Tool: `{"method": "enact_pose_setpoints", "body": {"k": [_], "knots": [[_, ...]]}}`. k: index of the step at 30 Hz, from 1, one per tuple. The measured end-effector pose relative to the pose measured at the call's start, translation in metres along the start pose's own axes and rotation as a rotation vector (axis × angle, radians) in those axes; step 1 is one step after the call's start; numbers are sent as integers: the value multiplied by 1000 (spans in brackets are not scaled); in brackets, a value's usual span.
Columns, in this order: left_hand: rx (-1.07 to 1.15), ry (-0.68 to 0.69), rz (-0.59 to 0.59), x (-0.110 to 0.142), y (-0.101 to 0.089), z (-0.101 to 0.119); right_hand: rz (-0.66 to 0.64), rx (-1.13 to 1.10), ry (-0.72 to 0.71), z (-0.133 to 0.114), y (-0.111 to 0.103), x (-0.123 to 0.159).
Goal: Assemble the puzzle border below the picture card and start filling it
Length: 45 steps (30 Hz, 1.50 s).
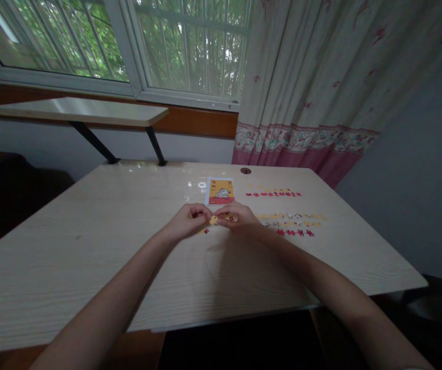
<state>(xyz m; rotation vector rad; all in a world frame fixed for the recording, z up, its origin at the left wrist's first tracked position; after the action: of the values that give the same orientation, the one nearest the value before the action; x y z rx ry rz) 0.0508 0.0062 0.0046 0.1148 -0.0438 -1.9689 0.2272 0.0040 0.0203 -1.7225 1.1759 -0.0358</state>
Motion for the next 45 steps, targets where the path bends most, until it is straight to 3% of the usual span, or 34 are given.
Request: {"method": "enact_pose_setpoints", "body": {"k": [9,17,29,34,39,42,45], "knots": [[-59,32,-19,-1,-5,1,38,269,-170,2,3,1],[-42,72,34,-2,-7,0,219,414,-122,0,-2,6],[-105,80,19,-3,-10,-5,286,462,-161,-1,0,9],[-343,77,60,-3,-19,-2,200,480,41,26,-30,1],[-745,169,13,-3,-28,6,137,576,490,97,-73,-3],[-892,238,12,-3,-31,8,43,594,637,132,-79,0],[-950,256,20,-2,-32,9,-19,597,671,147,-77,-1]]}}
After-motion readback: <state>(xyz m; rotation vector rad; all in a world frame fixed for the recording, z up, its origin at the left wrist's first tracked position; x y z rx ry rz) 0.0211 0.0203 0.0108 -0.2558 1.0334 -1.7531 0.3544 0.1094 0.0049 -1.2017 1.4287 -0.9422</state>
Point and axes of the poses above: each hand's wrist, its own x-axis away from the middle knuckle, its own y-axis out of the palm, z = x × y, the point moved 3 cm from there along -x, towards the middle knuckle, and after that the axes turned 10 degrees about x, right-handed, at the moved point
